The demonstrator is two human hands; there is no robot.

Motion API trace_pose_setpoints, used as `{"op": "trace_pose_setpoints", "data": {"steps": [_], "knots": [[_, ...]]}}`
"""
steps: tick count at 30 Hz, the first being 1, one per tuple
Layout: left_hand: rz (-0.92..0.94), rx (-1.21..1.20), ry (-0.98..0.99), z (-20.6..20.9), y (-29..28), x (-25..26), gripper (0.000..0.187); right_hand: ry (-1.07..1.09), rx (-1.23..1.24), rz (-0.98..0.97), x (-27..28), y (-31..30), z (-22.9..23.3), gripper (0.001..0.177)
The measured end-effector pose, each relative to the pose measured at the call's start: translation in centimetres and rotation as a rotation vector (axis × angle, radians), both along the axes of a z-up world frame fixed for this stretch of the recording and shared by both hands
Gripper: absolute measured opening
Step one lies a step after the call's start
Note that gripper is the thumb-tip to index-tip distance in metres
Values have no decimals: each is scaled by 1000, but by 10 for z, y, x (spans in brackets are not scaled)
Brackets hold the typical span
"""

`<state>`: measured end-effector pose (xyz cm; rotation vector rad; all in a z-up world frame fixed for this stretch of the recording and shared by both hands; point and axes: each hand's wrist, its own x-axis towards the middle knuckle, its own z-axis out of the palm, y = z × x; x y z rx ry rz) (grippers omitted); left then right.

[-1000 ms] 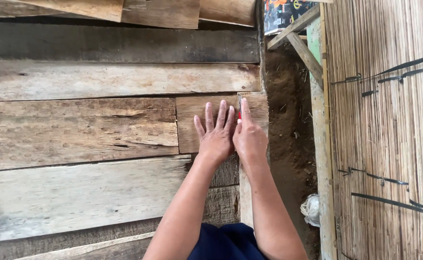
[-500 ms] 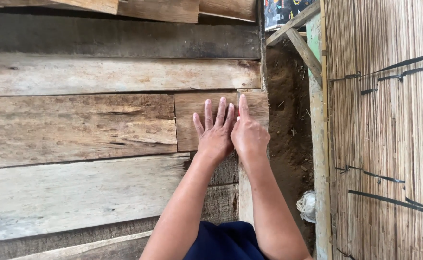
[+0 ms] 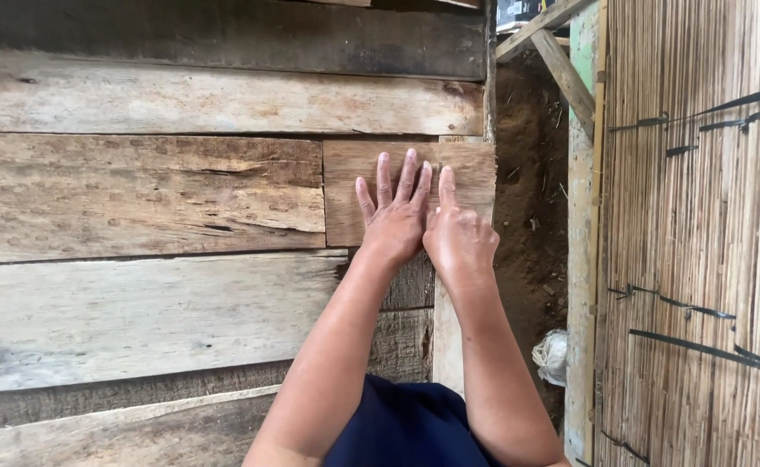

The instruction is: The person uses a red utility knife to scrape and smooth the surface of several wooden planks arranged on a workbench. They repeatedly scrape along the grain, lift and reposition planks, and continue scraping different sections across the bench.

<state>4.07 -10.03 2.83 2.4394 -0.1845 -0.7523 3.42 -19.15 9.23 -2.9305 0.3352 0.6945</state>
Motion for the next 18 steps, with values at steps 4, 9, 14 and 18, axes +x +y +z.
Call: {"op": "trace_pose_setpoints", "data": {"steps": [4, 9, 14, 18], "knots": [[-37, -9, 44, 5, 4, 5, 68, 24, 31, -15, -10, -3, 0, 67], [-119, 13, 56, -9, 5, 10, 95, 9, 20, 0, -21, -2, 3, 67], [-111, -17, 38, -6, 6, 8, 96, 30, 21, 4, -31, -3, 5, 68], [-113, -13, -5, 0, 7, 8, 91, 49, -12, 25, -44, -5, 4, 75]]}}
